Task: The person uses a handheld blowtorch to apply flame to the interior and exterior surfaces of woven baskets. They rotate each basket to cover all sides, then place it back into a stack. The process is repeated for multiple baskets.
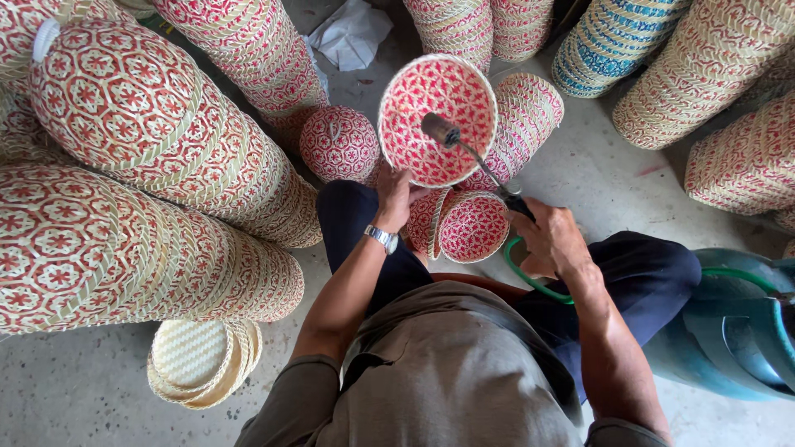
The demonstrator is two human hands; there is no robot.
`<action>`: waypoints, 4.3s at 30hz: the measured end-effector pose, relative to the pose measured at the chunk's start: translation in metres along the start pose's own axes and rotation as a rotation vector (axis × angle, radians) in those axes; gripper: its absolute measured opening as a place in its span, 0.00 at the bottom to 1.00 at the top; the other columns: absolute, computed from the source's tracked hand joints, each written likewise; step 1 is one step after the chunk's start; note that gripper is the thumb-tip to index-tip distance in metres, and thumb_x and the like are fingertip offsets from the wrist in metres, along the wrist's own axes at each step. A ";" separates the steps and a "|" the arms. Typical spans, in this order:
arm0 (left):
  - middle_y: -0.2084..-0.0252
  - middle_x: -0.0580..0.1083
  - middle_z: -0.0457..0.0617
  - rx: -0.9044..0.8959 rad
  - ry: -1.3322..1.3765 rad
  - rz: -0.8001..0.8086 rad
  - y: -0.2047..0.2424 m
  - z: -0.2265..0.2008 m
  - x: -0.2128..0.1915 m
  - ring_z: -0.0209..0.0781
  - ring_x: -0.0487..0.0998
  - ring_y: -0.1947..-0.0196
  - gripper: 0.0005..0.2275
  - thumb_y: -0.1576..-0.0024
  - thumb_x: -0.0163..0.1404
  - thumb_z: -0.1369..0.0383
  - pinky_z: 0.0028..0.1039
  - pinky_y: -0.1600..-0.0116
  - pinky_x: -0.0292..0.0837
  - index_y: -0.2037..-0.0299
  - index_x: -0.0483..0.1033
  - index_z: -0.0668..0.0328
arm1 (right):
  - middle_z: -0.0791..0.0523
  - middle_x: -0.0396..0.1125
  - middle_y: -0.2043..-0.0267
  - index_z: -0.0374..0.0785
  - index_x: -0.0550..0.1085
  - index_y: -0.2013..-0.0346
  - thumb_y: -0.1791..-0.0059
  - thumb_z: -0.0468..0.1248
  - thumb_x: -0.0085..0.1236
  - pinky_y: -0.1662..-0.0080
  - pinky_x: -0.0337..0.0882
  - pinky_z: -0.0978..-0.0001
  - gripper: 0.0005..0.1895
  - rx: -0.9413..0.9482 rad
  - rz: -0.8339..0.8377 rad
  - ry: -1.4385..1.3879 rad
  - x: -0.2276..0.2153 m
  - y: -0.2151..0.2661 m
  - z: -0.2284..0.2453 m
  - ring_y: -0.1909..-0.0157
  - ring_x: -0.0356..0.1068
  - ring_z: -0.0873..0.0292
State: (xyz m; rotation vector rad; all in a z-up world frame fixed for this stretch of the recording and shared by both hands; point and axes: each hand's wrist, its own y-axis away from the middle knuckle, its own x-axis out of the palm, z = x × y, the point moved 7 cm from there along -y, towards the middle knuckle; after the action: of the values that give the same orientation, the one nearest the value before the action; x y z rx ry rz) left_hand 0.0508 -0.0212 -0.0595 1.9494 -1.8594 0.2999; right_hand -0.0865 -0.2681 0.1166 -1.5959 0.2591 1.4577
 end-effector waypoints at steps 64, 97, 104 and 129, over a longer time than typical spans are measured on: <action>0.40 0.67 0.66 -0.117 0.014 0.197 0.063 0.020 0.065 0.57 0.79 0.51 0.26 0.43 0.52 0.59 0.41 0.56 0.85 0.38 0.55 0.59 | 0.56 0.65 0.79 0.33 0.68 0.68 0.52 0.45 0.68 0.79 0.64 0.70 0.21 1.157 -0.433 -0.745 0.035 0.024 -0.085 0.81 0.65 0.64; 0.56 0.73 0.47 1.407 -1.886 0.513 0.048 -0.119 0.060 0.42 0.73 0.52 0.10 0.40 0.48 0.71 0.35 0.40 0.68 0.50 0.74 0.61 | 0.44 0.70 0.72 0.34 0.76 0.59 0.49 0.45 0.59 0.65 0.70 0.55 0.15 0.690 0.271 -0.364 -0.020 0.027 -0.063 0.71 0.72 0.45; 0.54 0.75 0.56 0.955 -1.673 0.308 -0.005 -0.112 0.021 0.48 0.75 0.52 0.13 0.43 0.57 0.70 0.42 0.43 0.68 0.50 0.73 0.64 | 0.51 0.68 0.80 0.34 0.77 0.59 0.47 0.43 0.57 0.71 0.68 0.61 0.13 0.909 0.248 -0.409 -0.030 0.053 -0.068 0.78 0.67 0.58; 0.46 0.76 0.55 0.021 0.493 -0.102 -0.058 -0.079 -0.068 0.42 0.77 0.45 0.13 0.35 0.42 0.65 0.37 0.35 0.70 0.48 0.75 0.65 | 0.55 0.64 0.81 0.30 0.73 0.71 0.42 0.43 0.55 0.76 0.64 0.69 0.20 1.101 0.033 -0.594 -0.017 0.068 -0.086 0.80 0.62 0.65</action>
State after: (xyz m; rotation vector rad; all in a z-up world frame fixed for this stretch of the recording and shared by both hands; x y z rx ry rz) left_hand 0.1132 0.0751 -0.0286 1.7717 -1.4384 0.6991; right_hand -0.0800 -0.3752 0.0873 -0.2663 0.5989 1.3524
